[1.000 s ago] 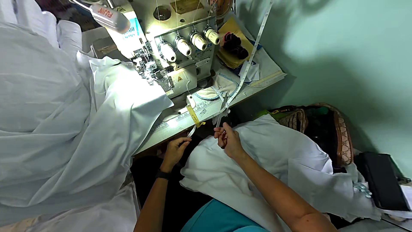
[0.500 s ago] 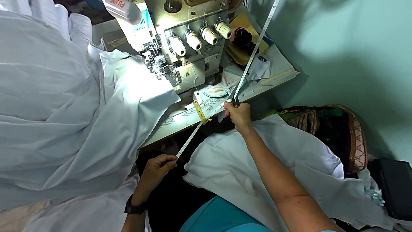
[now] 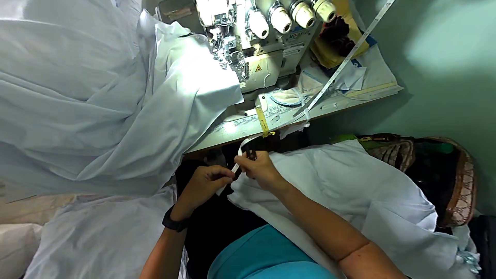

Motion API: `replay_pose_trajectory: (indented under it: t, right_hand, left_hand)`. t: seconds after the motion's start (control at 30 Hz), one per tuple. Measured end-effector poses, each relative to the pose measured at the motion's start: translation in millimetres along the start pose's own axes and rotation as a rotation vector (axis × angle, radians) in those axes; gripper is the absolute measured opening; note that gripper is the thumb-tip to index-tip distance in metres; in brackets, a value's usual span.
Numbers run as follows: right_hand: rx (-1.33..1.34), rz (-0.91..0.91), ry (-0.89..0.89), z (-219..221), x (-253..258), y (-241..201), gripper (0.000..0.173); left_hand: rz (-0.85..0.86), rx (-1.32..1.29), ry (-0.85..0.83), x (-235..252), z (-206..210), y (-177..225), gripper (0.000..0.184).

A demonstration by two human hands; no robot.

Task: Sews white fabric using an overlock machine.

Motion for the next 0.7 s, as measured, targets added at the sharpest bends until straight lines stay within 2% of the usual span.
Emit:
replay_pose_trajectory:
  t: [0.1, 0.17, 0.23, 0.3, 0.33, 0.47, 0.57, 0.7]
  right_hand:
    - [-0.028, -0.157, 0.128, -17.8, 11.5, -10.6, 0.019]
    - [-0.072, -0.205, 0.111, -24.7, 13.2, -15.9, 0.018]
    - [-0.192, -0.193, 0.003, -22.2, 9.1, -12.8, 0.020]
    - [-0.315, -0.158, -0.152, -17.3, 0.8, -4.3, 0.036]
    - [-0.327, -0.135, -0.203, -15.4, -3.2, 0.2, 0.036]
    - [-0.130, 0.055, -0.253, -10.9, -10.9, 12.1, 0.019]
    - [0.054, 0.164, -0.234, -5.2, -5.6, 13.1, 0.026]
    - [0.282, 0.272, -0.088, 10.1, 3.7, 11.3, 0.025]
  left_hand:
    - [-0.036, -0.056, 0.057, -1.8, -10.5, 0.8, 0.012]
    - [-0.023, -0.074, 0.055, 1.4, -12.7, 3.1, 0.013]
    - [0.006, -0.085, 0.058, 7.7, -14.7, 5.2, 0.014]
    - [0.035, -0.077, 0.076, 14.8, -18.0, 8.7, 0.013]
    - [0.047, -0.073, 0.084, 17.7, -19.8, 10.4, 0.012]
    - [0.051, -0.051, 0.062, 20.7, -21.6, 8.4, 0.010]
    - [0.017, -0.006, 0.026, 17.8, -17.7, 4.6, 0.007]
    - [-0.021, 0.005, 0.001, 12.6, -14.1, 0.1, 0.006]
Point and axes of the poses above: each hand's wrist, its own x-axis towards the middle knuckle, its own z-axis out of the palm, y = z × x, the point moved 3 cm from there along x, towards the middle knuckle, and after that the axes turned 3 degrees about y, right-handed, at the moved point
